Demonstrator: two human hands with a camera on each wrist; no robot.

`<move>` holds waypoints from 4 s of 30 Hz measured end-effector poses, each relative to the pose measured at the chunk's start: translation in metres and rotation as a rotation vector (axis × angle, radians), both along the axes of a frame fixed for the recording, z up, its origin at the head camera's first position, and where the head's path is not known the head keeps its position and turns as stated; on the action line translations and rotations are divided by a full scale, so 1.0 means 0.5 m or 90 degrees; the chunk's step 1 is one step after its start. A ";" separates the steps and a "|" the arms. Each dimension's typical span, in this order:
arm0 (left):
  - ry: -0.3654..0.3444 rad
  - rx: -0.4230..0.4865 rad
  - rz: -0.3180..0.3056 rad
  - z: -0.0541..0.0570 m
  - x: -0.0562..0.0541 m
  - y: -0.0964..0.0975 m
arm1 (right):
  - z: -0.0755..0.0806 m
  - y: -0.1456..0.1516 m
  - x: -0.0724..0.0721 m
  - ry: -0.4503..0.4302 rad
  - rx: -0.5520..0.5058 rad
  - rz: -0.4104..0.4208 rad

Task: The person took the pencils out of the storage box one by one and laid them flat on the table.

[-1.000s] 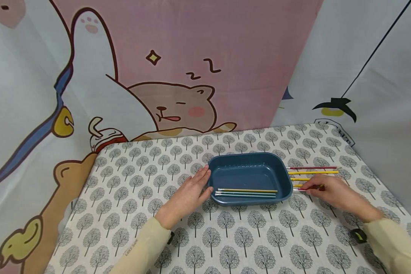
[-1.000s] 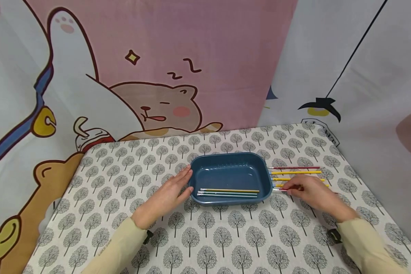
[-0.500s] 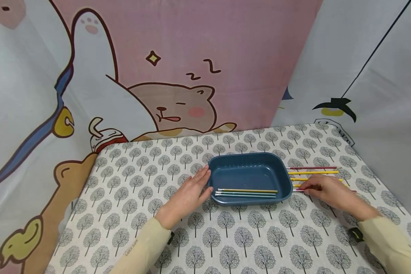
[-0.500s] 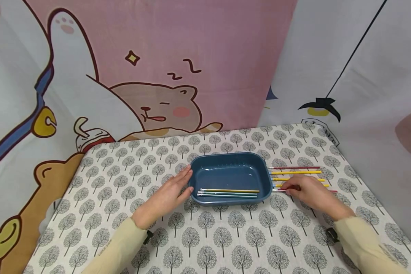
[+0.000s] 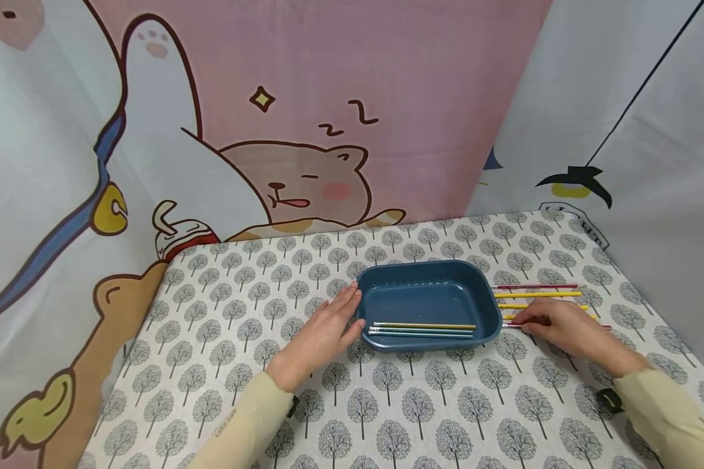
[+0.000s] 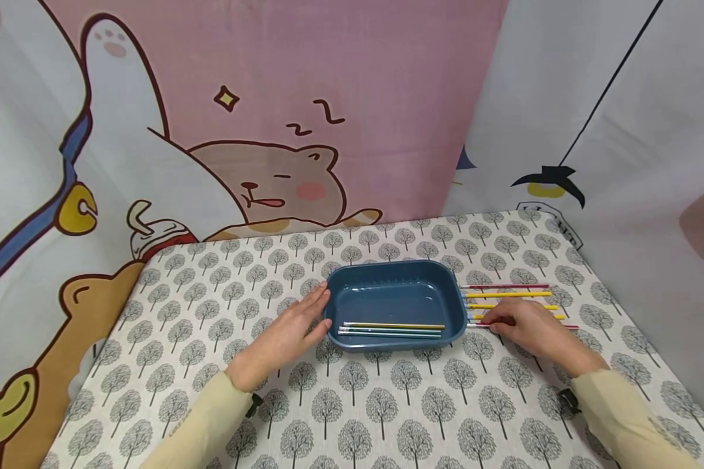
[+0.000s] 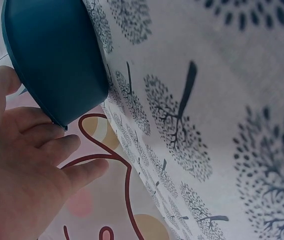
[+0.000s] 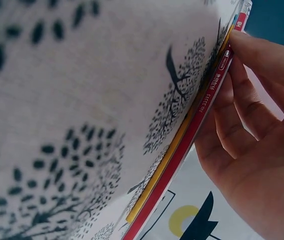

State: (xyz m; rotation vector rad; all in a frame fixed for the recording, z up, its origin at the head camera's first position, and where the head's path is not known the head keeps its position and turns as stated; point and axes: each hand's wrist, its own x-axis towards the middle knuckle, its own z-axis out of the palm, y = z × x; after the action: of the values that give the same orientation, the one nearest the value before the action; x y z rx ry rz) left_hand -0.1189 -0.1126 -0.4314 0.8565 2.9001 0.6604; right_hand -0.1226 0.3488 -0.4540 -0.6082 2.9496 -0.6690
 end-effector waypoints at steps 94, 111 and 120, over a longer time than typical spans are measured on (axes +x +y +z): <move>0.002 -0.006 0.000 -0.004 -0.001 -0.001 | 0.120 -0.233 0.041 0.118 -0.130 0.076; 0.004 0.003 -0.003 -0.003 -0.002 -0.001 | 0.095 -0.332 -0.015 0.046 -0.099 0.119; 0.003 0.004 -0.003 -0.005 -0.003 -0.002 | 0.086 -0.373 -0.039 0.031 -0.062 0.150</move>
State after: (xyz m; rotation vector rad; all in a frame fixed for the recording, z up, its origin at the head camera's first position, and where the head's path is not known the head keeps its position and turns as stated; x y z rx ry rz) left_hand -0.1206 -0.1135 -0.4340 0.8675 2.9010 0.6672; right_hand -0.1421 0.1625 -0.4111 -0.9754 2.8364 -0.7846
